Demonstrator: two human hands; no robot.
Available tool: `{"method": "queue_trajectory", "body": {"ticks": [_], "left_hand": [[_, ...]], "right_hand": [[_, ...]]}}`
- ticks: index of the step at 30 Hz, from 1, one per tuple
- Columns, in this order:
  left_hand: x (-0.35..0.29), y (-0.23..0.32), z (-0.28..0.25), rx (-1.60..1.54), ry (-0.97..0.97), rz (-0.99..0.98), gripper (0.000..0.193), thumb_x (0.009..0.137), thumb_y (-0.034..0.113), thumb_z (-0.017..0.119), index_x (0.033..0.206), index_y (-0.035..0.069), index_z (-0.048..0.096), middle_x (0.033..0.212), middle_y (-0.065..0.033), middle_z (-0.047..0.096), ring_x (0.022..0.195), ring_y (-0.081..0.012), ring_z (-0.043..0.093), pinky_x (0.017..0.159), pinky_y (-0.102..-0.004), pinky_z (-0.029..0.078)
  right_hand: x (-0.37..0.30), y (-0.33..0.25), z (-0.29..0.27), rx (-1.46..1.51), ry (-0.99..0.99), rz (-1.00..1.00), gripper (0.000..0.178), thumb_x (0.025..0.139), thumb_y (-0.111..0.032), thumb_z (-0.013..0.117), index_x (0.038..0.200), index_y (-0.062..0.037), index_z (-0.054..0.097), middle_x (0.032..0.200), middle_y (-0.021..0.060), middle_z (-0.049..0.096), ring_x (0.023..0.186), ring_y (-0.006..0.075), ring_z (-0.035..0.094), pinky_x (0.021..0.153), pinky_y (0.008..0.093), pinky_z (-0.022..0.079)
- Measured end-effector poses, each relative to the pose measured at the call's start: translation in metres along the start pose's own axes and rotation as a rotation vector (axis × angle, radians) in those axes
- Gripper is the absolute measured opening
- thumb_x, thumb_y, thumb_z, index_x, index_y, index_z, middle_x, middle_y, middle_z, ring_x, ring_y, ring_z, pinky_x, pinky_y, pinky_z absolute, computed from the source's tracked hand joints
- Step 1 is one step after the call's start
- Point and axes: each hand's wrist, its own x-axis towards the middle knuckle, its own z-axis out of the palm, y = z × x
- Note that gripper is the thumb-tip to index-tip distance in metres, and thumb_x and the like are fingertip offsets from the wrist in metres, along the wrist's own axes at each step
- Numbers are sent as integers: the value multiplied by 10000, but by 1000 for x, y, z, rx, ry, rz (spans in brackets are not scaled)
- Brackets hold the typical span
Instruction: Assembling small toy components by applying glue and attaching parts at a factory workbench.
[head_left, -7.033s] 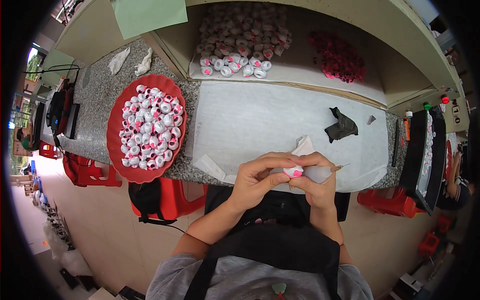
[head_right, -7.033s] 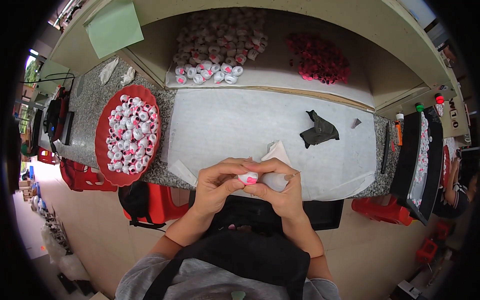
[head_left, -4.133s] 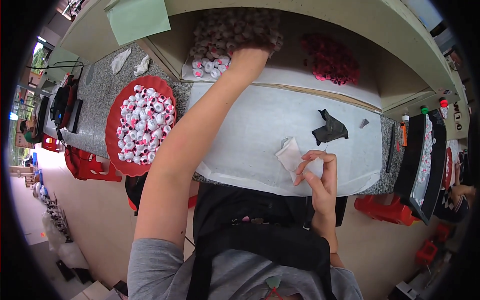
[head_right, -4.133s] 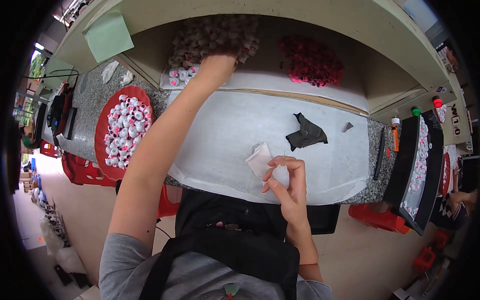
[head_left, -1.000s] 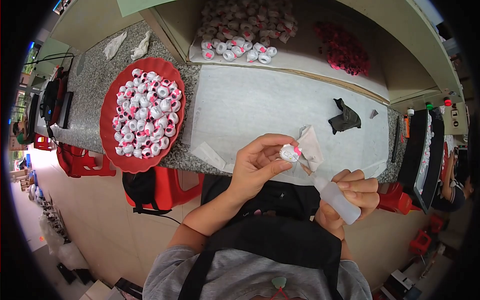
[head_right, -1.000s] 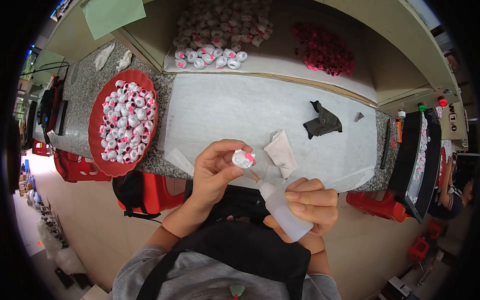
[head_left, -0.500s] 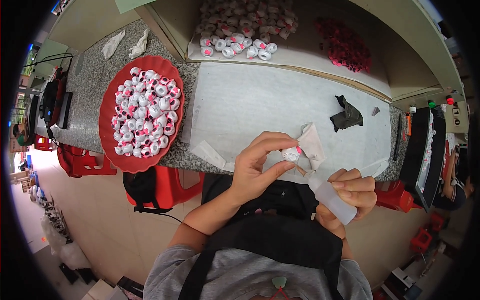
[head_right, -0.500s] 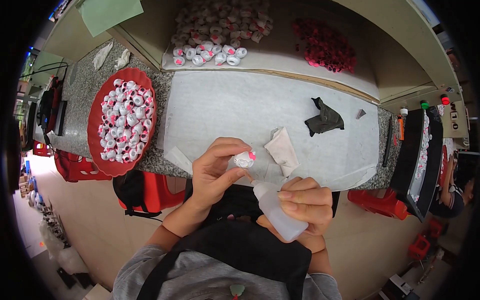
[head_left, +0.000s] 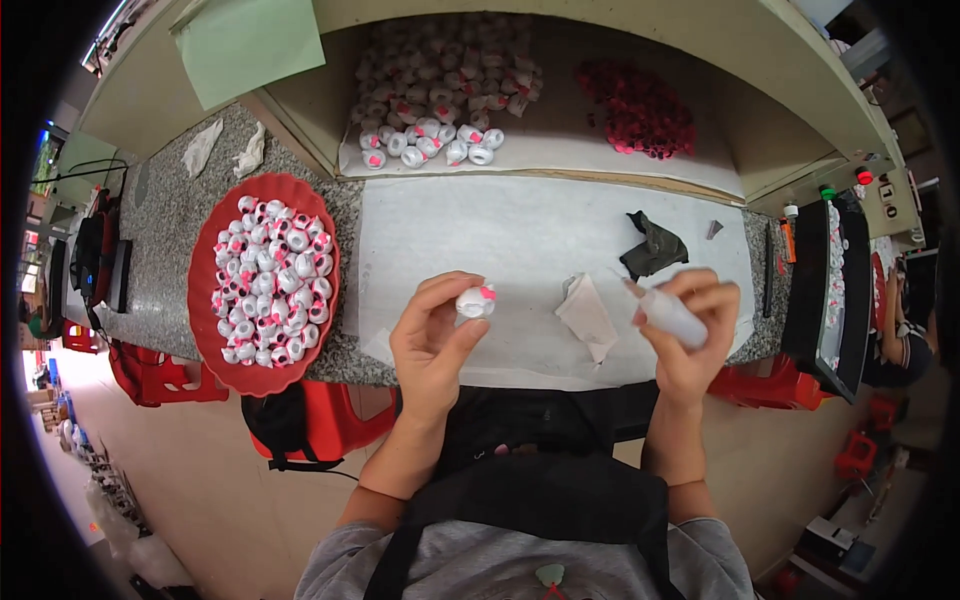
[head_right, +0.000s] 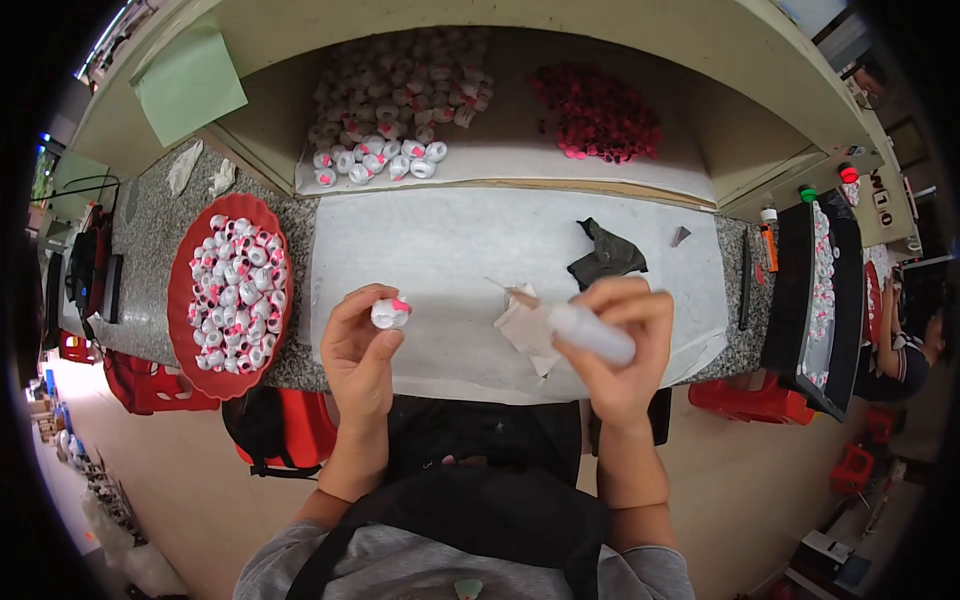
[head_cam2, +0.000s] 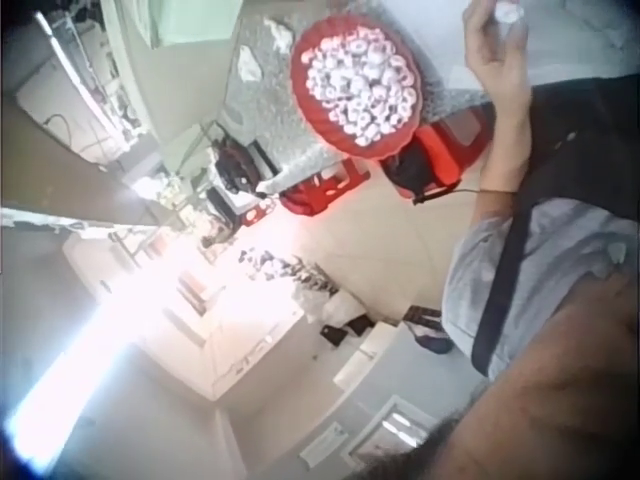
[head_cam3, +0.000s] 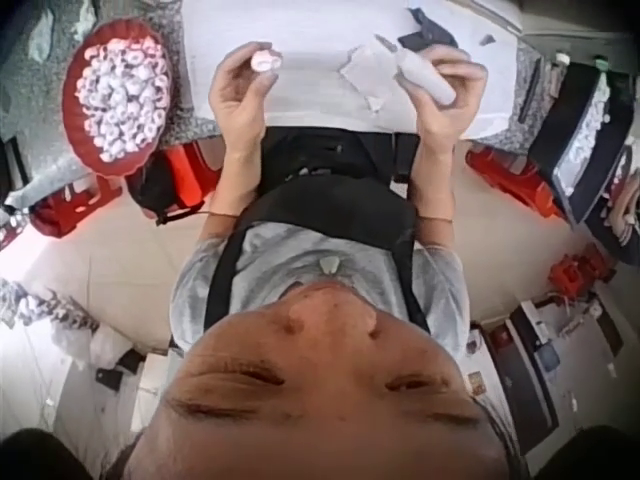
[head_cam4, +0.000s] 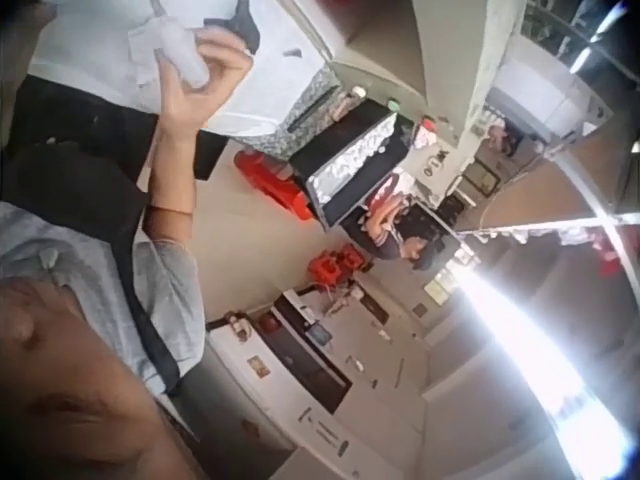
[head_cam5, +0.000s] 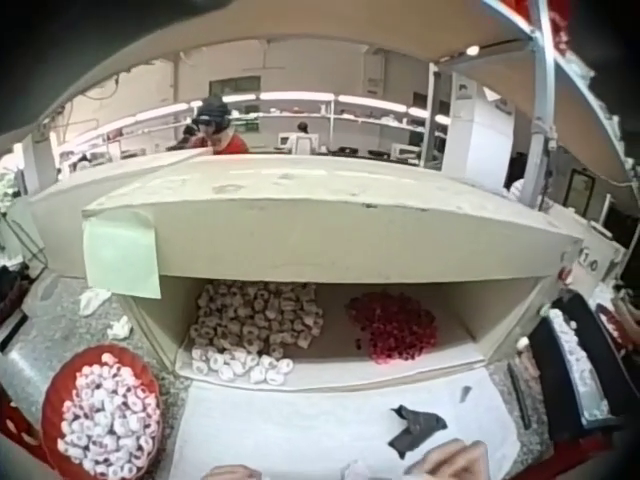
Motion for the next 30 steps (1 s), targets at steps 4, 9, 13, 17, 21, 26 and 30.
{"method": "queue_trajectory", "body": {"ticks": [4, 9, 13, 17, 21, 26, 30], "left_hand": [[-1, 3, -2, -41, 24, -36, 327, 664, -94, 535, 978, -23, 477, 996, -123, 463, 928, -182, 461, 811, -281, 358], [-6, -2, 7, 13, 6, -58, 362, 653, -65, 554, 999, -13, 460, 969, -120, 495, 862, -154, 482, 758, -254, 375], [-6, -1, 7, -7, -17, -57, 361, 658, -68, 548, 1002, -10, 455, 971, -126, 493, 857, -159, 486, 762, -260, 378], [-5, -2, 6, -50, -36, -96, 359, 668, -79, 542, 1011, -14, 457, 981, -120, 491, 881, -163, 482, 789, -274, 371], [-1, -1, 6, -81, -14, -127, 364, 680, -91, 538, 1027, -21, 453, 991, -112, 496, 917, -164, 480, 817, -279, 362], [-2, -5, 9, -45, -56, -134, 368, 675, -86, 538, 1026, -22, 450, 984, -129, 499, 910, -170, 487, 792, -271, 381], [-4, -10, 12, 102, -120, -70, 333, 683, -76, 533, 1005, -25, 465, 979, -141, 502, 906, -174, 488, 773, -266, 392]], "right_hand": [[55, 28, 5, 82, -117, 377, 306, 640, 32, 544, 916, 5, 414, 788, 74, 446, 711, 139, 519, 546, 235, 455], [122, 98, 14, -425, -155, 440, 333, 661, -78, 579, 968, -20, 464, 793, 103, 506, 722, 177, 539, 556, 277, 456], [135, 134, 28, -1102, -125, 44, 283, 641, -178, 609, 879, -56, 514, 798, 143, 543, 700, 303, 534, 573, 379, 443], [135, 140, 28, -1156, -73, -89, 255, 626, -195, 621, 809, -38, 535, 745, 145, 560, 659, 330, 535, 549, 392, 441], [131, 106, 25, -1055, -142, 121, 202, 663, -142, 586, 844, -66, 540, 657, 109, 549, 606, 265, 536, 551, 346, 426], [73, 33, 19, -76, -207, 379, 33, 685, 2, 518, 709, -8, 499, 612, 31, 504, 521, 42, 433, 438, 172, 330], [19, -1, 22, 276, -298, 554, 83, 649, 62, 541, 706, 24, 495, 694, 93, 519, 532, 86, 460, 453, 189, 365]]}}
